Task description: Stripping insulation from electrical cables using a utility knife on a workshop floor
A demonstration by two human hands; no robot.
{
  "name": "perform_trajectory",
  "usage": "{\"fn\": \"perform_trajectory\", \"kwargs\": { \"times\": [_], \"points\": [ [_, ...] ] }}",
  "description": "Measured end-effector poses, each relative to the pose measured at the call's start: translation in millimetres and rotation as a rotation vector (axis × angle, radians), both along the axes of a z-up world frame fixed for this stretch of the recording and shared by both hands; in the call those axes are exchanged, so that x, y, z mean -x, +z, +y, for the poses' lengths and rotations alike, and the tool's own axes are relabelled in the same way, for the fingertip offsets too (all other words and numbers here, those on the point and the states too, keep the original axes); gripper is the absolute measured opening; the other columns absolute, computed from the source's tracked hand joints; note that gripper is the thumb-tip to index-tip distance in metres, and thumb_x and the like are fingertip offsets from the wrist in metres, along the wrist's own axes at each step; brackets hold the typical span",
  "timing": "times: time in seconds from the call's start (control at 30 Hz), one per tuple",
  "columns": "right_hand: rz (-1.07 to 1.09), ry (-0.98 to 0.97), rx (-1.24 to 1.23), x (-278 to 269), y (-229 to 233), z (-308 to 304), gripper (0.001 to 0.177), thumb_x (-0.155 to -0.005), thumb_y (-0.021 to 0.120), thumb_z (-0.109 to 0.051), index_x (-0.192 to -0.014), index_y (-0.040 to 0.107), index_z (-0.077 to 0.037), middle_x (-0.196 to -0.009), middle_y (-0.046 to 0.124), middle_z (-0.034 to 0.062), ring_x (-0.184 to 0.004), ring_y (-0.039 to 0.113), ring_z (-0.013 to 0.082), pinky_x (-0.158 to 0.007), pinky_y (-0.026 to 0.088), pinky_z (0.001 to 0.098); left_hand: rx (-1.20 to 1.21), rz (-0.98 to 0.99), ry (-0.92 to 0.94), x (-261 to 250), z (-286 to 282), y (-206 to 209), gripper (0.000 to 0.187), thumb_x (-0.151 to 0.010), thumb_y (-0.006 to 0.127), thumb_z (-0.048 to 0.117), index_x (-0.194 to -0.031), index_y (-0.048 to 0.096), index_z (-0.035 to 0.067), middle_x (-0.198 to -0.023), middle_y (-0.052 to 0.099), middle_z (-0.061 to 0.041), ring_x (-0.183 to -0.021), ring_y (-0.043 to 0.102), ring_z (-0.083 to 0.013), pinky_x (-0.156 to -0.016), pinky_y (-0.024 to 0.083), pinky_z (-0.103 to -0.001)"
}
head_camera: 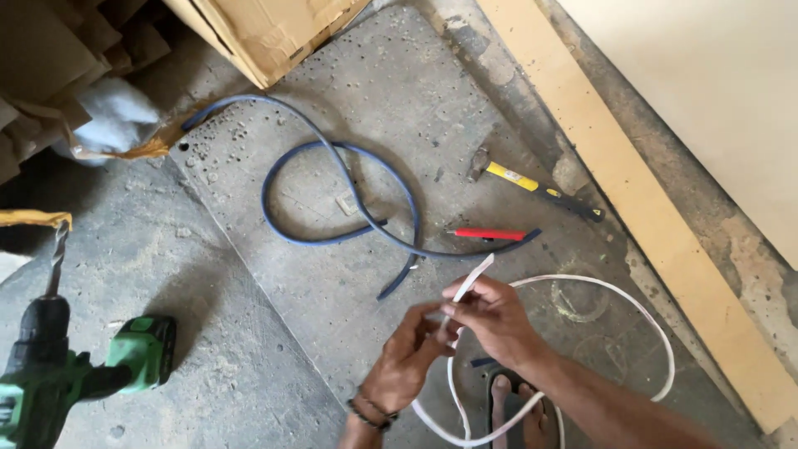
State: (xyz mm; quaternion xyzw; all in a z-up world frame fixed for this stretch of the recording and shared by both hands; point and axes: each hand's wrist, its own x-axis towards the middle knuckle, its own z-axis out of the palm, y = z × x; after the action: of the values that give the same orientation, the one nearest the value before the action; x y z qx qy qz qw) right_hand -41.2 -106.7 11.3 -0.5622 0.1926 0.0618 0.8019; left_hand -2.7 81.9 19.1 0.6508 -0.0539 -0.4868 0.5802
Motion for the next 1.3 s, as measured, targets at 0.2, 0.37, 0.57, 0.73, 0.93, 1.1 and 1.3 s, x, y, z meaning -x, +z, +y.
{"fn": "perform_trajectory", "kwargs": {
  "times": [0.2,0.37,0.57,0.73,0.93,1.1,1.3],
  "points": [
    [-0.12,0.041,0.186,3.4,1.4,6.8,0.038,-0.094,0.066,-0.005,-0.13,0.061,0.004,-0.093,0.071,0.0109,-0.071,0.064,0.0138,-0.063,0.057,0.0278,-0.046,-0.061,0.343,5.8,-5.4,-0.2,0.017,-0.097,0.067,0.014,-0.108,0.075,0.005,-0.067,0.067,-0.002,-0.058,0.059,-0.0098,-0.053,0.05,-0.025],
    [-0.019,-0.008,0.167,1.5,6.7,-0.4,0.037,-0.094,0.064,-0.009,-0.13,0.064,0.002,-0.082,0.067,0.0113,-0.071,0.067,0.0187,-0.065,0.061,0.033,-0.079,-0.179,0.248,-4.2,1.8,15.6,0.011,-0.094,0.07,0.014,-0.096,0.073,0.003,-0.069,0.072,-0.004,-0.061,0.066,-0.0128,-0.058,0.056,-0.027],
    [-0.052,0.149,0.332,-2.1,17.7,-12.3,0.047,-0.096,0.059,-0.009,-0.142,0.054,-0.001,-0.094,0.064,0.0076,-0.072,0.065,0.0145,-0.065,0.06,0.0282,-0.107,-0.127,0.134,-5.9,-3.5,24.2,0.008,-0.095,0.068,0.014,-0.099,0.071,0.007,-0.071,0.07,-0.002,-0.061,0.064,-0.0113,-0.057,0.052,-0.027],
    [0.021,0.243,0.474,1.0,15.9,-17.0,0.044,-0.099,0.051,-0.02,-0.138,0.057,0.0,-0.082,0.06,0.0058,-0.067,0.061,0.0137,-0.054,0.052,0.0267,-0.068,-0.235,0.062,-4.1,-10.1,20.4,0.017,-0.092,0.061,0.012,-0.105,0.073,0.01,-0.063,0.067,0.0,-0.051,0.054,-0.0114,-0.047,0.041,-0.029],
    [-0.241,0.135,0.248,0.0,4.8,-25.3,0.028,-0.098,0.057,-0.005,-0.126,0.059,-0.002,-0.087,0.066,0.0097,-0.068,0.07,0.0179,-0.057,0.063,0.0284,-0.07,-0.387,0.263,5.7,-18.2,-1.5,0.015,-0.092,0.071,0.012,-0.104,0.078,0.007,-0.058,0.063,0.003,-0.044,0.048,-0.0083,-0.037,0.035,-0.026],
    [-0.212,0.182,0.314,-9.6,19.8,-30.5,0.015,-0.092,0.067,-0.002,-0.105,0.071,0.0,-0.078,0.073,0.0107,-0.065,0.073,0.0156,-0.056,0.062,0.0247,-0.029,-0.214,0.345,-3.1,-19.6,26.1,0.021,-0.092,0.069,0.011,-0.11,0.077,0.003,-0.073,0.073,-0.003,-0.059,0.061,-0.0098,-0.052,0.049,-0.025],
    [-0.264,0.273,0.463,-20.0,25.4,-27.5,0.006,-0.091,0.068,-0.009,-0.092,0.072,-0.003,-0.062,0.068,0.0032,-0.048,0.06,0.0086,-0.04,0.046,0.021,-0.052,-0.449,0.557,0.7,-23.9,30.2,0.01,-0.084,0.078,0.003,-0.093,0.08,0.002,-0.064,0.062,0.001,-0.05,0.044,-0.0075,-0.045,0.038,-0.025]
  ]
}}
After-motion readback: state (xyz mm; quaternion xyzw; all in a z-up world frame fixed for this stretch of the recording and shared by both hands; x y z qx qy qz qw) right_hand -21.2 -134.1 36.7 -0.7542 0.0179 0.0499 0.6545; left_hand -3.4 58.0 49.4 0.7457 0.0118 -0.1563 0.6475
